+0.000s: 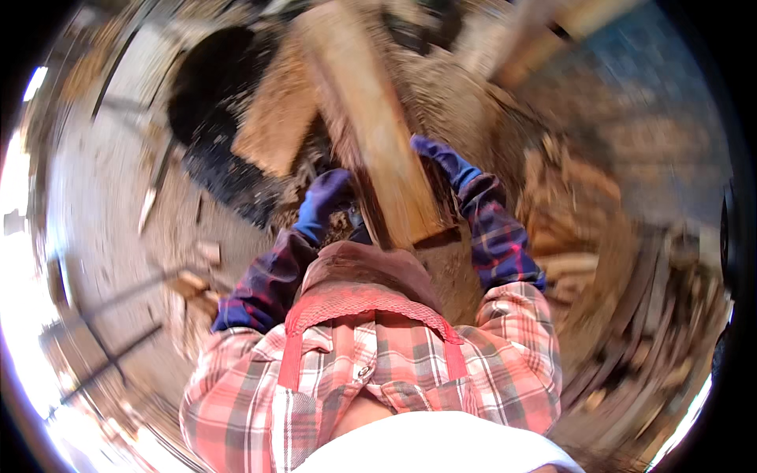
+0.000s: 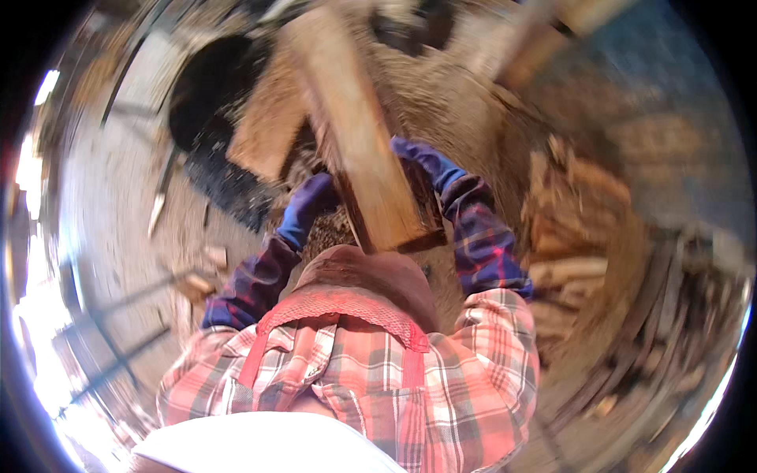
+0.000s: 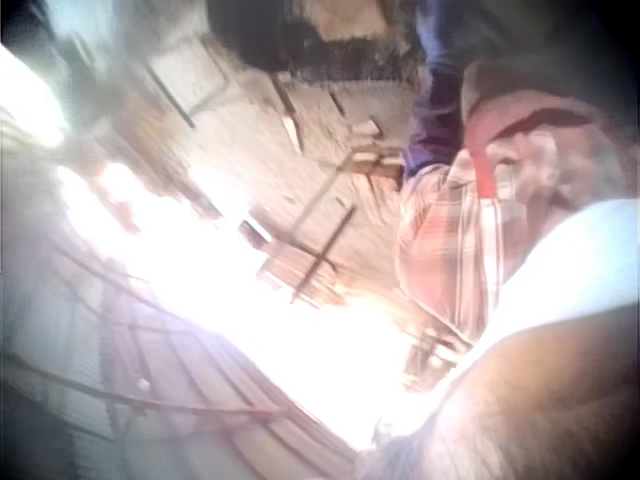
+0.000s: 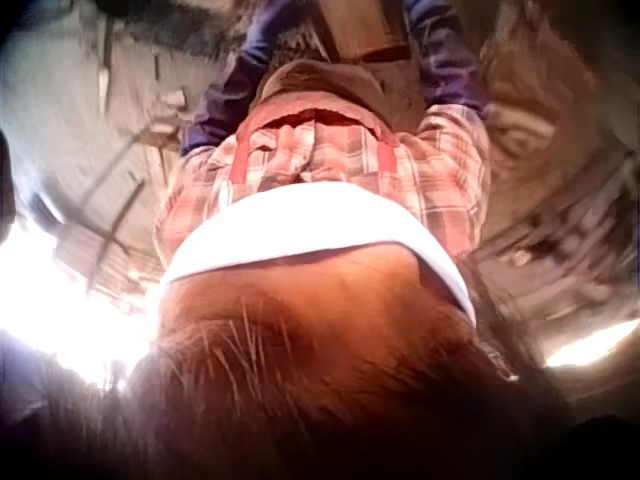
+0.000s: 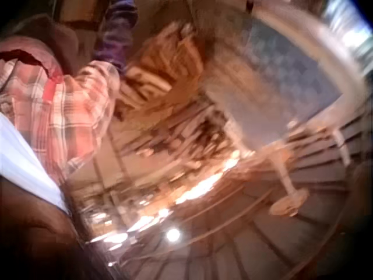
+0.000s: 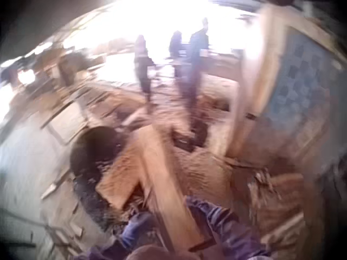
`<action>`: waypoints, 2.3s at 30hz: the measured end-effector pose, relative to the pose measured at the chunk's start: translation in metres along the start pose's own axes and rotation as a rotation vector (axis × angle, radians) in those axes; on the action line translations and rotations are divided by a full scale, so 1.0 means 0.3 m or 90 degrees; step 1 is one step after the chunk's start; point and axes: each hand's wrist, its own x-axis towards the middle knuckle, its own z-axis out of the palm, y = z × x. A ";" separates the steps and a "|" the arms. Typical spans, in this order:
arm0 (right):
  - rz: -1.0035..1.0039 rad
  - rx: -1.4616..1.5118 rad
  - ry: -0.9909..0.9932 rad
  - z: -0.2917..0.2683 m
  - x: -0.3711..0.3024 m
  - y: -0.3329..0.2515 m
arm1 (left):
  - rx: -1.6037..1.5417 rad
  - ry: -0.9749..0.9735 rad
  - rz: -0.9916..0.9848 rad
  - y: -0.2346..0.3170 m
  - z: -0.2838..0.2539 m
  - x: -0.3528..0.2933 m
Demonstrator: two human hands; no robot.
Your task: The person repeatedly picks up large rectangular timber planks from a pile and stacks them onto a growing stack. The person wears blue gloves and a plaid shirt while performing this repetitive manual labor in a lumber yard.
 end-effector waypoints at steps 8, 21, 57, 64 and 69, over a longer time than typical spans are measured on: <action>0.009 0.000 0.297 -0.248 -1.098 0.422 | -0.095 -0.085 0.268 -0.240 0.745 0.143; -0.183 0.267 0.834 -0.826 -1.381 0.358 | 0.384 -0.202 0.416 -0.039 0.717 0.090; 0.162 -0.113 -0.033 0.521 -0.173 0.330 | -0.279 0.174 0.130 -0.936 -0.088 -1.072; 0.149 -0.250 -0.639 1.485 -0.496 0.697 | -0.314 0.780 0.207 -1.233 0.298 -1.821; 0.045 -0.255 -1.080 2.086 -0.951 0.893 | -0.494 1.066 0.357 -1.473 0.239 -1.793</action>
